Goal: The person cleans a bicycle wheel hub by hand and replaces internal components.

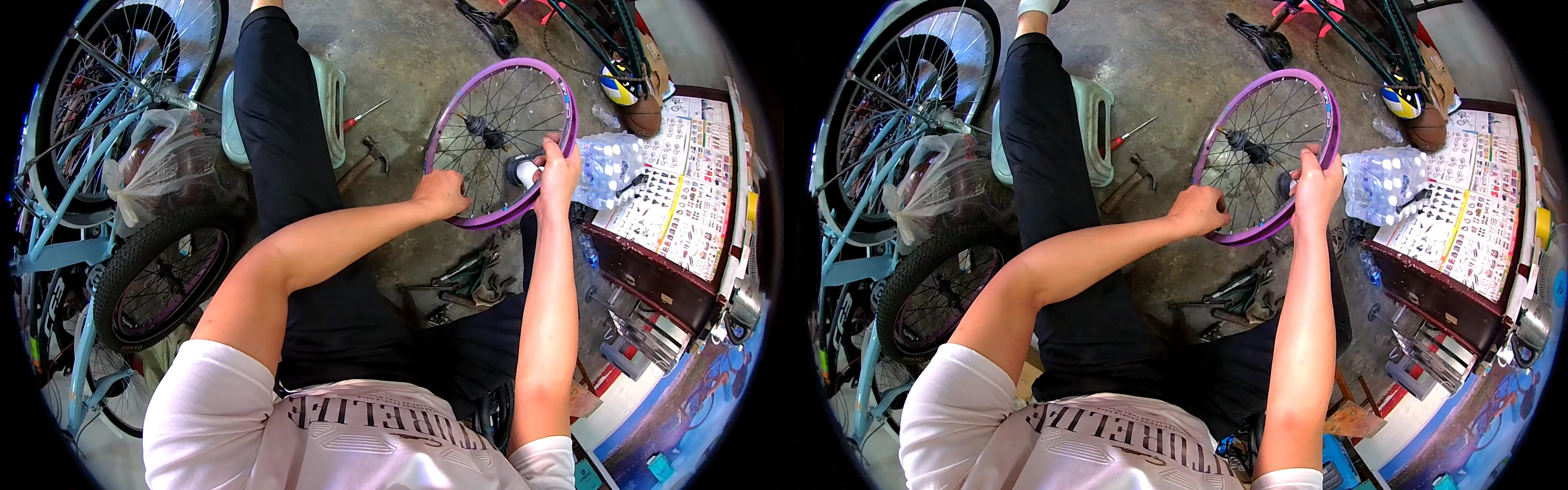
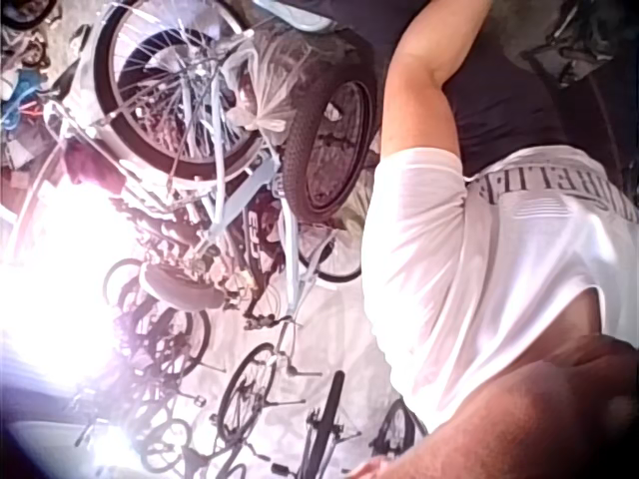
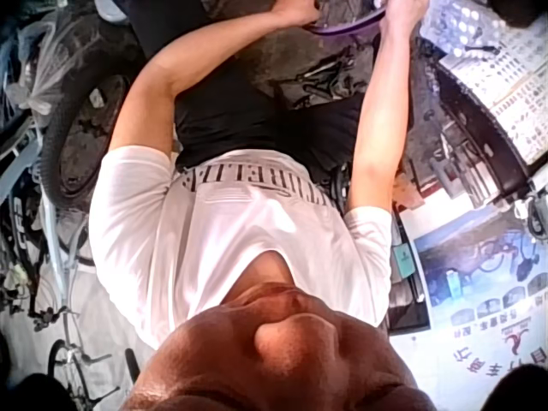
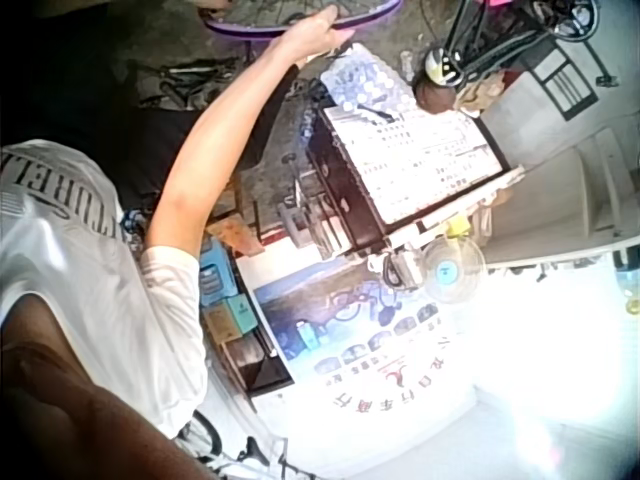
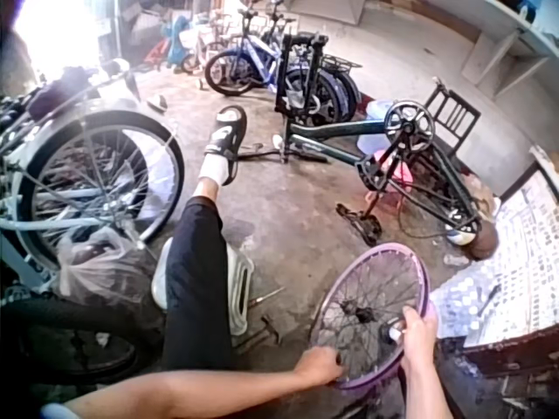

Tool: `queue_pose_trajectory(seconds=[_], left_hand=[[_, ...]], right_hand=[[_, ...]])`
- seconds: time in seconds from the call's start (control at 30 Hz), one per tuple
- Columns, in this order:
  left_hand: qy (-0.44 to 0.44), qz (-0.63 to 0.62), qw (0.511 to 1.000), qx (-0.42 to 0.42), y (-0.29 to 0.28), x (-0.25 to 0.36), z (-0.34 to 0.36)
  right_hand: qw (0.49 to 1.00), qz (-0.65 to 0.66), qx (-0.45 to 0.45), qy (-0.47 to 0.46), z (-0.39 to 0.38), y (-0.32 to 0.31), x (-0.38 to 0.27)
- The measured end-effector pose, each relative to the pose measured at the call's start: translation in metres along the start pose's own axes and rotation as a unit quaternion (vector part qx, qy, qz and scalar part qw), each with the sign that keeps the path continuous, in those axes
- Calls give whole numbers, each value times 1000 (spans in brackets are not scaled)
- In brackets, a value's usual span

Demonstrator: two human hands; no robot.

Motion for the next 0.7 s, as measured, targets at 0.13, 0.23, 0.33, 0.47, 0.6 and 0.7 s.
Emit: queue_pose_trajectory(seconds=[0.13,0.23,0.33,0.47,0.6,0.7], left_hand=[[-28,-89,994,-49,0,-6,1],[-87,-172,973,-126,-1,-7,0],[-48,-112,989,-81,-4,-4,-1],[-26,-123,990,-60,3,-7,0],[-129,-226,952,-161,10,-13,5],[-136,-260,936,-192,11,-17,12]], right_hand=[[1000,4,-2,1,1,-1,1],[1000,-2,-5,1,-1,-2,1],[1000,-2,2,3,0,0,0],[1000,-4,3,5,3,-1,1],[1000,2,1,4,2,-1,0],[1000,6,2,5,3,-1,0]])
Point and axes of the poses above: each hand's wrist, its own z-axis towards the middle knuckle, its own y-axis out of the palm, x = y × z, the point moved 4 cm from there along z, towards the middle knuckle, and after that the axes turned 8 degrees about -y, right-handed, at the moved point
